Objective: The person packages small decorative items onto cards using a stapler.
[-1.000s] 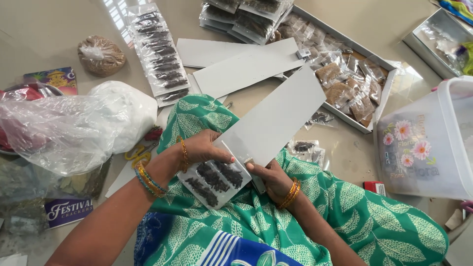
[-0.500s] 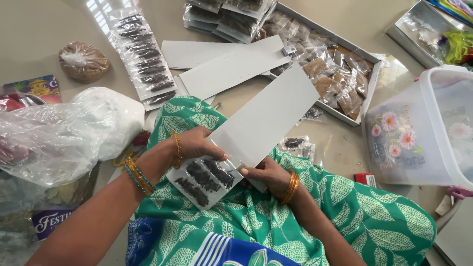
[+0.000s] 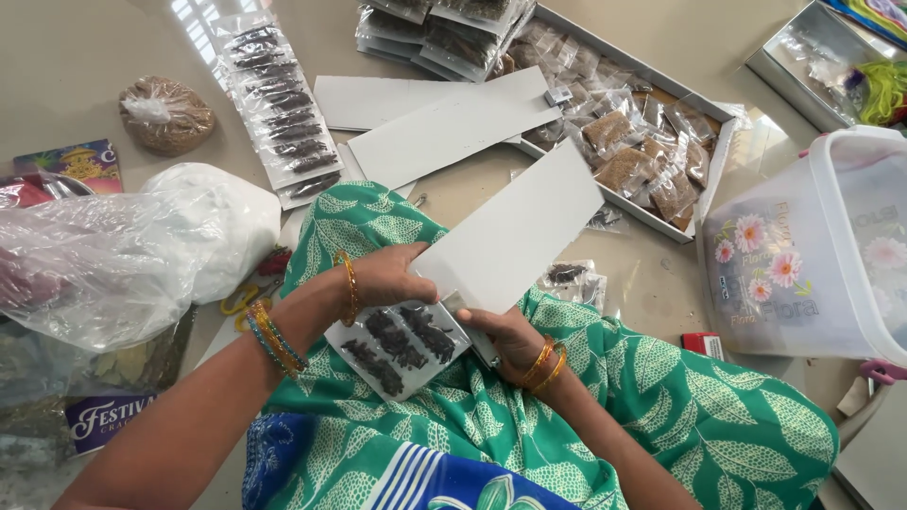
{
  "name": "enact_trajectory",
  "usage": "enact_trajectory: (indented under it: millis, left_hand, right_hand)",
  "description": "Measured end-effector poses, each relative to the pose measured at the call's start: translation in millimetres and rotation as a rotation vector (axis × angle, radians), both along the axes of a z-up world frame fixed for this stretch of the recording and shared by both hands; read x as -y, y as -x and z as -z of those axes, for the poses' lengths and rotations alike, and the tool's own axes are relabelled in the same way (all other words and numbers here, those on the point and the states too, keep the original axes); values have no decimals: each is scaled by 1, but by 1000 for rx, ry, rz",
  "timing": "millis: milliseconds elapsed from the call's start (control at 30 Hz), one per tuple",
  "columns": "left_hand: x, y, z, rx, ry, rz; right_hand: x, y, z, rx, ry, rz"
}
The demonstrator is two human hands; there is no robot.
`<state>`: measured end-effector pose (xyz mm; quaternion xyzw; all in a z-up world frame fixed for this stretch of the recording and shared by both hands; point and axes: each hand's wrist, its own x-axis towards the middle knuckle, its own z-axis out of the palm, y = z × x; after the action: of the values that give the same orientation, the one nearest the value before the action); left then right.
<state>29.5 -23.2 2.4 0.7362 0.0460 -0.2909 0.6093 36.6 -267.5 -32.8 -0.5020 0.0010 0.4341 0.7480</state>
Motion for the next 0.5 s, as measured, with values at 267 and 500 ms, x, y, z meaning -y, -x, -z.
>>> enact_trajectory:
  millis: [267, 500]
  left_hand:
    - [-2, 0, 0, -48, 12, 14]
    - [3, 6, 2, 86, -32, -22]
  right_hand:
    - [-1, 2, -3, 120, 137, 36]
    - [5, 7, 1, 458, 184, 16]
